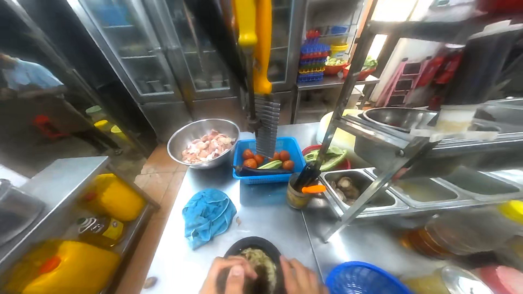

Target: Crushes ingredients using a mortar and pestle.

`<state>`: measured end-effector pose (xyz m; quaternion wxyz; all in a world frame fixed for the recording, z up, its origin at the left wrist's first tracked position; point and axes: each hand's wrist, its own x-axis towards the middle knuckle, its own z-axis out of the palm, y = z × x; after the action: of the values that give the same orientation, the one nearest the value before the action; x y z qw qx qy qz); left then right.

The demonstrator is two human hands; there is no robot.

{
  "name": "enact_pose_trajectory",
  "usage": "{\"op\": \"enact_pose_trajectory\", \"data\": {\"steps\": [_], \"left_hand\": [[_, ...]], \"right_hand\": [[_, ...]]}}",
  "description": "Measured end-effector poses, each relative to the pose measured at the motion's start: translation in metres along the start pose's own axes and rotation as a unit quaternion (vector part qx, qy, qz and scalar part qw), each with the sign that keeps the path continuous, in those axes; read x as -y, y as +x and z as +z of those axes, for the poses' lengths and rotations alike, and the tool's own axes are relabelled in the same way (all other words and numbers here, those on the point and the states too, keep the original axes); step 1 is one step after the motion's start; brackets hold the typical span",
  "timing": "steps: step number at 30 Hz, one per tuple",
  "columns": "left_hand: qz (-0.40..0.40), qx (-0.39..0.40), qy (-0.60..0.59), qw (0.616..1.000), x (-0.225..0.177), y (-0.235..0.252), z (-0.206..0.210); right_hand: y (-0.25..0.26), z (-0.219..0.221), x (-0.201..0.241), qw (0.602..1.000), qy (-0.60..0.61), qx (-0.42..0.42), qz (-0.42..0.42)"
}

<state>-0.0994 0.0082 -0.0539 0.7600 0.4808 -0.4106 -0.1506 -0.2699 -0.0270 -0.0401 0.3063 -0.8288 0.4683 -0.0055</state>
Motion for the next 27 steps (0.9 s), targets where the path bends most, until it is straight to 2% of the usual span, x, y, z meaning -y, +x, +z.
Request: {"op": "enact_pose_trajectory", "data": {"steps": [2,5,7,8,10,12,14,17,20,24,27], "left_hand": [[-0.022,0.013,-0.007,1.000,-0.014,0.013,-0.008],[0.013,0.042,-0.080,0.996,-0.033,0.033,-0.013],[-0.003,0.012,-0.046,0.999,-0.016,0.013,0.003],[-0.008,-0.008,0.002,1.000,-0.006,0.003,0.009],[-0.040,-0.025,0.022,0.999,-0.003,0.008,0.011],[-0.052,-0.039,-0.018,0.998,-0.017,0.027,0.004],[-0.010,-0.012,-0.065,0.998,-0.029,0.040,0.000],[-0.015,-0.011,0.001,1.000,-0.009,0.006,0.013],[-0.042,-0.010,0.028,0.999,-0.010,0.009,0.010],[0.013,0.053,-0.042,0.998,-0.036,0.039,-0.001],[-0.015,0.021,0.029,0.999,-0.006,0.004,0.018]], "right_hand": [[0.019,-0.013,-0.006,0.999,-0.025,-0.013,-0.024],[0.049,-0.023,-0.013,0.995,-0.043,0.076,-0.045],[0.050,-0.018,-0.015,0.993,-0.023,0.110,-0.041],[0.045,-0.016,-0.015,0.994,-0.022,0.102,-0.035],[0.035,-0.010,-0.017,0.997,-0.027,0.061,-0.026],[0.027,-0.003,-0.012,0.998,-0.037,0.040,-0.010],[0.024,0.001,-0.006,0.998,-0.044,0.035,0.015],[0.015,0.000,-0.001,0.996,-0.071,0.041,0.036],[0.008,-0.021,-0.001,0.987,-0.139,0.070,0.027],[0.017,-0.049,-0.004,0.984,-0.174,0.044,-0.008],[0.043,-0.045,-0.014,0.989,-0.107,0.087,-0.044]]}}
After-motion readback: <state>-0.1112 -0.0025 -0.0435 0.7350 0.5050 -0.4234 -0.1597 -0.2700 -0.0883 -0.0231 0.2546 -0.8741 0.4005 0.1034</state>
